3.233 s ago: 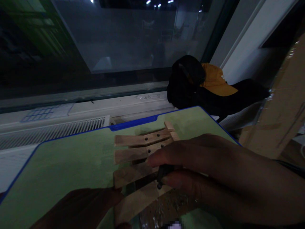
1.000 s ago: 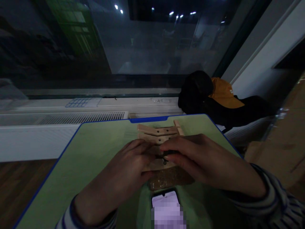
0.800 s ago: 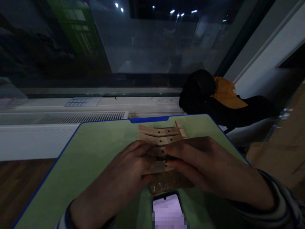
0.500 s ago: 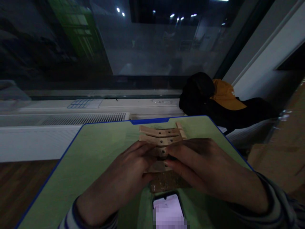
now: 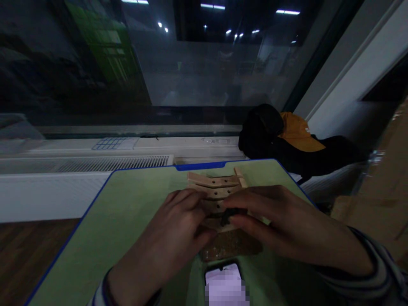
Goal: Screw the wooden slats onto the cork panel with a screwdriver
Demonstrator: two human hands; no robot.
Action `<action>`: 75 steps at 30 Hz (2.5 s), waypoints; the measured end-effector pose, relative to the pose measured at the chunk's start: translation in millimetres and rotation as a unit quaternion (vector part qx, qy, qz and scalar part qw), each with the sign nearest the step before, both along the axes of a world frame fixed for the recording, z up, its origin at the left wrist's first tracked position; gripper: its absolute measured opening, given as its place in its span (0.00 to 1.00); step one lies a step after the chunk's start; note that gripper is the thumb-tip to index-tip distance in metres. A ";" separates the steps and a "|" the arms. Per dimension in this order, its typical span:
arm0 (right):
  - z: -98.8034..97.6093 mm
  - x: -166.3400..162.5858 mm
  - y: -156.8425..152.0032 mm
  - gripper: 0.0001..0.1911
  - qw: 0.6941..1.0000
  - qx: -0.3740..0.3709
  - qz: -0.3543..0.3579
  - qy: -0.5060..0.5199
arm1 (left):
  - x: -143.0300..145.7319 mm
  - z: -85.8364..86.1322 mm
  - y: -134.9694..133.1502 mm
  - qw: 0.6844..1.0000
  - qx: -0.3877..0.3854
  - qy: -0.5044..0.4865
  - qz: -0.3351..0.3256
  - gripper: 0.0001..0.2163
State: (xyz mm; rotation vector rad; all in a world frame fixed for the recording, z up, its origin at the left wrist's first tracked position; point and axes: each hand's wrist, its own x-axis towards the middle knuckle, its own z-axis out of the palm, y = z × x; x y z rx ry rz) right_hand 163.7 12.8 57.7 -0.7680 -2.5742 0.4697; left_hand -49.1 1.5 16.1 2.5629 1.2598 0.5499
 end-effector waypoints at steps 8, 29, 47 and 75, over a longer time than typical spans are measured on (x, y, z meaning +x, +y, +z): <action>5.0 3.6 0.3 0.13 0.999 0.028 0.000 0.016 | 19.9 -2.3 -1.9 0.995 0.005 -0.093 0.020 0.08; -5.1 -13.5 -2.6 0.10 0.998 0.055 -0.034 0.017 | 12.4 -14.0 7.1 0.986 -0.046 -0.150 -0.065 0.08; -1.5 -8.3 0.3 0.13 0.995 -0.049 0.038 0.072 | 9.2 -14.7 9.0 0.984 -0.016 -0.165 -0.061 0.05; 0.8 -5.6 6.1 0.14 0.994 -0.085 0.054 0.052 | -36.0 8.3 8.2 0.999 -0.008 -0.033 0.028 0.06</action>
